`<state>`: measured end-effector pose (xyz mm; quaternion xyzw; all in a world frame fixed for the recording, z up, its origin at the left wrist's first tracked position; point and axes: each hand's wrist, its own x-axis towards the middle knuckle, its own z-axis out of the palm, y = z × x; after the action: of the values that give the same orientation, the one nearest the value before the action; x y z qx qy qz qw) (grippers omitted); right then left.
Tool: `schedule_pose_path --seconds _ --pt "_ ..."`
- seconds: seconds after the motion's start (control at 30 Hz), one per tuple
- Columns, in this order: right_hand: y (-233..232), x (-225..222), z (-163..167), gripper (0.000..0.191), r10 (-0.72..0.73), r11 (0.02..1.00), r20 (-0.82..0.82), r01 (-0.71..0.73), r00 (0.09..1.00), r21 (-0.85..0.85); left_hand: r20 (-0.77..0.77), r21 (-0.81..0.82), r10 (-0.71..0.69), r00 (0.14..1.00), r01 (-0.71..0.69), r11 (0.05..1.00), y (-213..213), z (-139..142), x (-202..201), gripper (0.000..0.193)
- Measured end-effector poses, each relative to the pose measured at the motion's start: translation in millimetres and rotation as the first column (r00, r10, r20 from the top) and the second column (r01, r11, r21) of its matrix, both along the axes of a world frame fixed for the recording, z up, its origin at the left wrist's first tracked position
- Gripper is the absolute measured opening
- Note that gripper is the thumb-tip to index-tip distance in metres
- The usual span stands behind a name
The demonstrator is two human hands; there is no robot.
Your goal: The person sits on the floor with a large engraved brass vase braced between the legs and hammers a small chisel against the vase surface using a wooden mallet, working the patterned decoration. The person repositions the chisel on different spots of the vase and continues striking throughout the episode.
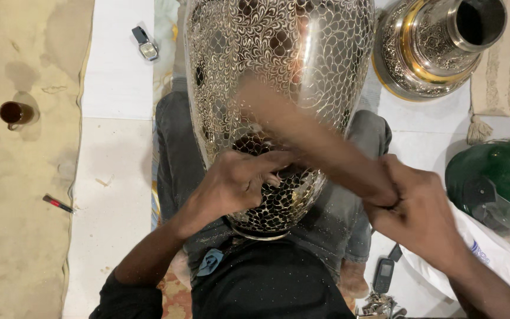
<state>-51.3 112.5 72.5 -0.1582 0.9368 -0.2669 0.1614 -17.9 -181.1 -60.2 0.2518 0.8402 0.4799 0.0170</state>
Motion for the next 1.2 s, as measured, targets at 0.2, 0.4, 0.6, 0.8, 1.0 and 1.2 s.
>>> schedule_pose_path --seconds 0.2,0.4,0.6,0.8,1.0,1.2 --pt "2 5 -12 0.030 -0.037 0.989 0.011 0.038 0.999 -0.144 -0.130 0.146 0.001 0.991 0.019 0.989 3 5 -6 0.046" --pt "19 14 -20 0.027 -0.111 0.989 0.071 0.117 0.991 -0.086 -0.014 0.044 -0.016 1.000 0.016 0.999 4 16 -10 0.052" --pt "25 14 -30 0.028 -0.102 0.975 0.098 0.119 0.990 -0.189 0.084 0.058 -0.029 0.996 0.024 0.998 6 22 -15 0.056" --pt "23 12 -30 0.030 -0.069 0.967 0.093 0.089 0.993 -0.238 0.033 0.033 -0.023 0.999 0.022 0.999 7 23 -17 0.045" --pt "27 18 -36 0.021 -0.116 0.948 -0.027 0.102 0.993 -0.301 0.056 0.104 -0.056 0.997 0.050 0.993 8 34 -21 0.050" --pt "28 23 -42 0.022 -0.155 0.966 0.026 0.157 0.988 -0.206 0.032 0.102 -0.073 0.997 0.069 0.992 8 44 -22 0.050"
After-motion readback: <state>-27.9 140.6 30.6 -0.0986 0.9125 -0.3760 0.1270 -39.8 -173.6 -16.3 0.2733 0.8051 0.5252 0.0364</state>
